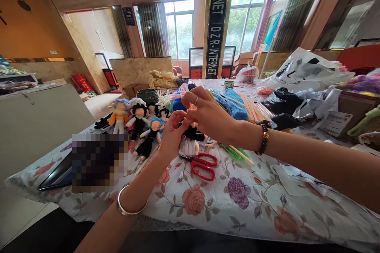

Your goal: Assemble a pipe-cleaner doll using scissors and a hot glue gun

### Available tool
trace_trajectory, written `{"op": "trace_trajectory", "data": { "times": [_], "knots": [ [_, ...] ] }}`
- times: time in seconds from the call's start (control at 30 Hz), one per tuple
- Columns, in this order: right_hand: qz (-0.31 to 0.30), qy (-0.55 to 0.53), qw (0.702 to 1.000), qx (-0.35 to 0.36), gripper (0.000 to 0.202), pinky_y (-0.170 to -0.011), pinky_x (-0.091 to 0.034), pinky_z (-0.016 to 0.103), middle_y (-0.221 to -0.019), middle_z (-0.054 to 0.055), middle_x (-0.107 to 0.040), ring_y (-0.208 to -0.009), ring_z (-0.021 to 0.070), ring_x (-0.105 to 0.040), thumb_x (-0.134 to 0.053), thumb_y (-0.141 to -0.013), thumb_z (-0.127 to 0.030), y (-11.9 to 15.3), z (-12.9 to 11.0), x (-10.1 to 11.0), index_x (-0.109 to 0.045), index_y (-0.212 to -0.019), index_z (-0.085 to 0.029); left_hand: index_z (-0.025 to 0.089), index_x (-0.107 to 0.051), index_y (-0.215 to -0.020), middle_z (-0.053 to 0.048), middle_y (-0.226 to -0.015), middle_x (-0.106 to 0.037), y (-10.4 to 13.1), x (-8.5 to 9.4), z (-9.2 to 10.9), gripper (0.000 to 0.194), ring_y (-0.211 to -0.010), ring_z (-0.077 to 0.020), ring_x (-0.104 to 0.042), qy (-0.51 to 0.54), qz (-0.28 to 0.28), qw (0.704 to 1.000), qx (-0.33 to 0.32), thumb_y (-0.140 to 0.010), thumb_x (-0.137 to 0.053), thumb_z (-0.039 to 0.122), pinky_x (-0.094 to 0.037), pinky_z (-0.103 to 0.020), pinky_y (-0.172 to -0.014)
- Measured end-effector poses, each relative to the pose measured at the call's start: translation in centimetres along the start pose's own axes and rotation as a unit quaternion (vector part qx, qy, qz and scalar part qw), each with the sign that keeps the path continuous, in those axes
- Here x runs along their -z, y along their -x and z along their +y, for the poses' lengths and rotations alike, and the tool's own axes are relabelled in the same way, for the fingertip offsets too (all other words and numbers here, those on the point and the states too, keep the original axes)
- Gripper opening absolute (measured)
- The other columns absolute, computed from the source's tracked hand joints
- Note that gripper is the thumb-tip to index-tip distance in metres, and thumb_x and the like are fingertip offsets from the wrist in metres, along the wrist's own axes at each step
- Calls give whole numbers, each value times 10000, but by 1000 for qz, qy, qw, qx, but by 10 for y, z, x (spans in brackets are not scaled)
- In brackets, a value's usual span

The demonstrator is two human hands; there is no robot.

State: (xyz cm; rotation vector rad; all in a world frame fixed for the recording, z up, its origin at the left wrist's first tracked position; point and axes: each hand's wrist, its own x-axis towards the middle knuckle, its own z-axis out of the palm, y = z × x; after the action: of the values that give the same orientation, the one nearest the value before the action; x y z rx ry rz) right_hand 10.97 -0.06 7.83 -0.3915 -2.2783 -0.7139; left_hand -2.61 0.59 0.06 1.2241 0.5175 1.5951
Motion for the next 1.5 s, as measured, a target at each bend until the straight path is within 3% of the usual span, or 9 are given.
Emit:
{"op": "trace_trajectory", "data": {
  "times": [0.37, 0.7, 0.87, 1.0, 1.17, 1.3, 1.4, 1.5],
  "knots": [
    [-88, 38, 995, -37, 122, -808, -366, 367, -1016, 65, -587, -973, 230, -447, -585, -851, -218, 3, 7, 13, -700, -811, -232, 185, -619, -775, 35, -743, -573, -1, -3, 2, 284, -653, -73, -483, 0, 29, 1000, 4, -646, -753, 399, -402, -197, -639],
    [-57, 11, 996, -66, 149, -794, -401, 382, -968, 56, -591, -933, 221, -480, -582, -832, -171, 5, 3, 7, -682, -740, -231, 209, -549, -816, 27, -827, -561, 2, -5, 5, 285, -689, -80, -501, 1, 2, 1000, -5, -681, -732, 381, -412, -203, -660],
    [-8, -13, 999, -39, 241, -773, -407, 369, -906, 58, -581, -947, 218, -469, -514, -811, -49, 5, -1, 1, -633, -665, -201, 228, -492, -841, 33, -827, -552, 3, -5, 4, 355, -660, -80, -500, 20, -23, 999, 17, -664, -741, 409, -422, -212, -643],
    [22, -39, 998, -34, 221, -770, -403, 345, -912, 55, -561, -935, 203, -464, -530, -802, -55, 8, 1, -1, -622, -659, -197, 221, -492, -851, 38, -799, -546, 3, -5, 5, 391, -659, -79, -501, 37, -35, 998, 35, -633, -772, 385, -418, -204, -627],
    [-9, -28, 995, -94, 93, -781, -385, 341, -943, 42, -577, -875, 182, -488, -593, -835, -184, 16, 8, 4, -648, -772, -223, 225, -508, -910, 39, -804, -577, 3, -9, 10, 397, -642, -79, -521, 63, -39, 995, 65, -656, -754, 406, -430, -217, -626],
    [-11, -64, 984, -168, 79, -795, -377, 333, -898, 20, -627, -837, 164, -540, -589, -850, -233, 25, 16, 8, -641, -792, -224, 218, -521, -965, 26, -872, -600, 2, -11, 11, 502, -721, -92, -568, 79, -45, 991, 100, -580, -808, 365, -443, -226, -693],
    [17, -151, 955, -255, 76, -729, -413, 303, -810, 4, -646, -748, 147, -568, -596, -837, -246, 35, 20, 10, -641, -781, -220, 230, -520, -989, 26, -903, -601, 0, -9, 7, 576, -772, -98, -581, 67, -42, 991, 106, -509, -838, 203, -442, -217, -705],
    [55, -243, 911, -330, 72, -684, -447, 285, -781, -5, -644, -720, 145, -583, -612, -814, -283, 46, 20, 13, -647, -781, -229, 241, -515, -1009, 23, -896, -602, -1, -7, 3, 611, -804, -117, -593, 72, -37, 992, 101, -492, -833, 172, -452, -229, -707]
  ]
}}
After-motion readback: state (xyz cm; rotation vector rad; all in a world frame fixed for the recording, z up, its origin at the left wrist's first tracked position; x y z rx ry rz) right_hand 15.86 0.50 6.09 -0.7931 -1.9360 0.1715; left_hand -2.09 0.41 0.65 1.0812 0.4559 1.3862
